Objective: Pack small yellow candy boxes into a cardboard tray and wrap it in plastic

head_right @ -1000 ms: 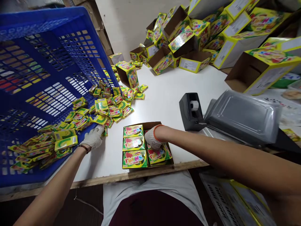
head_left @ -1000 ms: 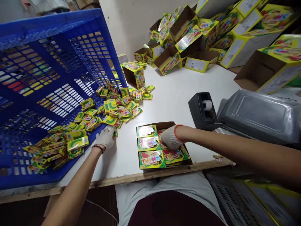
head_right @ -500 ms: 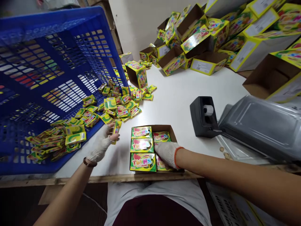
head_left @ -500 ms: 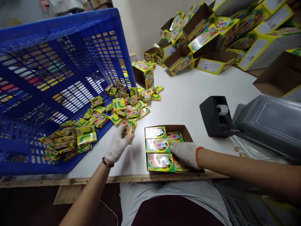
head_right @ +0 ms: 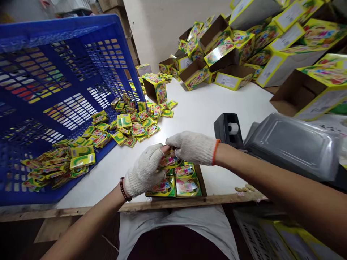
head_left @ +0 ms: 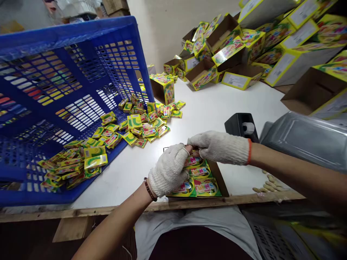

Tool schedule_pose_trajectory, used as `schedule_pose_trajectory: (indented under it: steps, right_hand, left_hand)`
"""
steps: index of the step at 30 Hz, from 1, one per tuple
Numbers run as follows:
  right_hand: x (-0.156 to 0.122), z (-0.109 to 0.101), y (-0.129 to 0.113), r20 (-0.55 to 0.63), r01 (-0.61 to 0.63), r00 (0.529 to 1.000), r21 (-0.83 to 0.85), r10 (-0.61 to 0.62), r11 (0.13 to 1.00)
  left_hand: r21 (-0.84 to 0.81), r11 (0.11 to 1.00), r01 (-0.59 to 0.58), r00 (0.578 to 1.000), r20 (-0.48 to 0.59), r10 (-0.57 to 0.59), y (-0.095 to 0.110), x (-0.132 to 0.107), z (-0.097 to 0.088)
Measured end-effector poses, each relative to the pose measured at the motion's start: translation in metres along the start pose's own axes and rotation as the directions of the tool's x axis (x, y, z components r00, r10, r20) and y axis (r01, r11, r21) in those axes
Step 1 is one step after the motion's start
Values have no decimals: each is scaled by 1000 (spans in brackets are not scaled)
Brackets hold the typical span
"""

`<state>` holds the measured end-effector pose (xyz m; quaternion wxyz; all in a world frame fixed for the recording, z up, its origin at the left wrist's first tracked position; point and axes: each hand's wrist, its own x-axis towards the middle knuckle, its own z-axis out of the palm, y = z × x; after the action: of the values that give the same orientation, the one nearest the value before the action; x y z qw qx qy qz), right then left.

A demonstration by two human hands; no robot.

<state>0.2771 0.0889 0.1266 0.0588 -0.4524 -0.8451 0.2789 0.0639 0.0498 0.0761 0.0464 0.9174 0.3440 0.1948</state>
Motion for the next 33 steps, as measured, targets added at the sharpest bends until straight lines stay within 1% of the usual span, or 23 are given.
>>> schedule_pose_trajectory:
  steps: [2, 3, 4, 6, 7, 8, 9, 10, 11, 12, 13, 14, 15, 18, 20, 22, 24, 26, 27, 28, 30, 32, 33]
  right_hand:
    - [2, -8, -3, 164, -46, 983, -195, 79, 980]
    - [4, -9, -2, 234, -68, 963, -271, 135, 960]
    - [7, -8, 0, 291, -84, 938, -336, 188, 938]
    - [18, 2, 6, 372, -82, 890, -438, 263, 895]
    - [24, 8, 9, 400, -69, 873, -467, 280, 882]
    - [31, 16, 12, 428, -53, 858, -478, 285, 877]
    - [37, 23, 13, 454, -38, 845, -475, 282, 879]
    - [43, 30, 13, 476, -29, 835, -466, 278, 884]
    - [47, 37, 13, 496, -21, 824, -456, 273, 890]
    - [49, 42, 11, 514, -14, 815, -447, 270, 894]
    - [49, 48, 10, 528, -6, 807, -441, 265, 897]
    - [48, 53, 9, 539, 5, 801, -439, 259, 898]
    - [46, 58, 8, 529, -3, 808, -436, 259, 900]
    - [39, 76, 9, 413, -109, 865, -403, 286, 909]
    - [37, 88, 13, 344, -173, 888, -363, 305, 916]
    - [37, 97, 16, 330, -183, 893, -352, 305, 918]
    - [37, 100, 19, 316, -185, 902, -332, 294, 925]
    - [35, 98, 23, 302, -189, 914, -277, 272, 942]
    - [33, 96, 25, 296, -199, 918, -234, 265, 952]
    - [31, 92, 27, 288, -214, 922, -179, 259, 960]
    - [28, 84, 32, 257, -257, 931, -39, 258, 966]
    - [26, 73, 37, 198, -275, 949, 144, 245, 950]
    - [26, 67, 38, 161, -261, 961, 240, 227, 935]
  left_hand:
    - [-39, 998, -47, 998, -36, 45, 0, 0, 8]
    - [-55, 997, -45, 997, -65, 41, -3, -2, 10]
    - [-65, 998, -16, 995, -99, 10, -10, -5, 12]
    - [-78, 990, 120, 975, -181, -133, -34, -12, 12]
    - [-97, 970, 224, 946, -218, -240, -51, -16, 10]
    - [-128, 930, 345, 898, -244, -367, -69, -20, 8]
    - [-168, 861, 479, 822, -258, -508, -89, -23, 5]
    - [-210, 760, 615, 714, -261, -650, -108, -26, 2]
    - [-240, 641, 729, 584, -270, -765, -126, -30, -1]
    - [-260, 534, 805, 463, -288, -838, -143, -33, -5]
    - [-271, 450, 851, 365, -311, -878, -156, -36, -9]
    - [-274, 400, 874, 301, -340, -891, -167, -40, -12]
    - [-274, 379, 884, 269, -367, -891, -175, -43, -14]
    - [-279, 360, 890, 224, -419, -880, -188, -46, -16]
    - [-291, 367, 884, 215, -444, -870, -193, -40, -13]
    - [-314, 388, 867, 223, -451, -864, -198, -28, -8]
    - [-361, 411, 838, 247, -420, -873, -201, -13, -4]
    - [-429, 417, 801, 269, -365, -892, -201, -1, 0]
    - [-468, 413, 781, 272, -340, -900, -199, 3, 1]
    - [-508, 405, 760, 267, -323, -908, -197, 5, 0]
    - [-591, 382, 710, 240, -307, -921, -188, 3, -2]
    - [-675, 353, 648, 213, -284, -935, -174, -3, -7]
    - [-713, 336, 616, 207, -264, -942, -165, -7, -10]
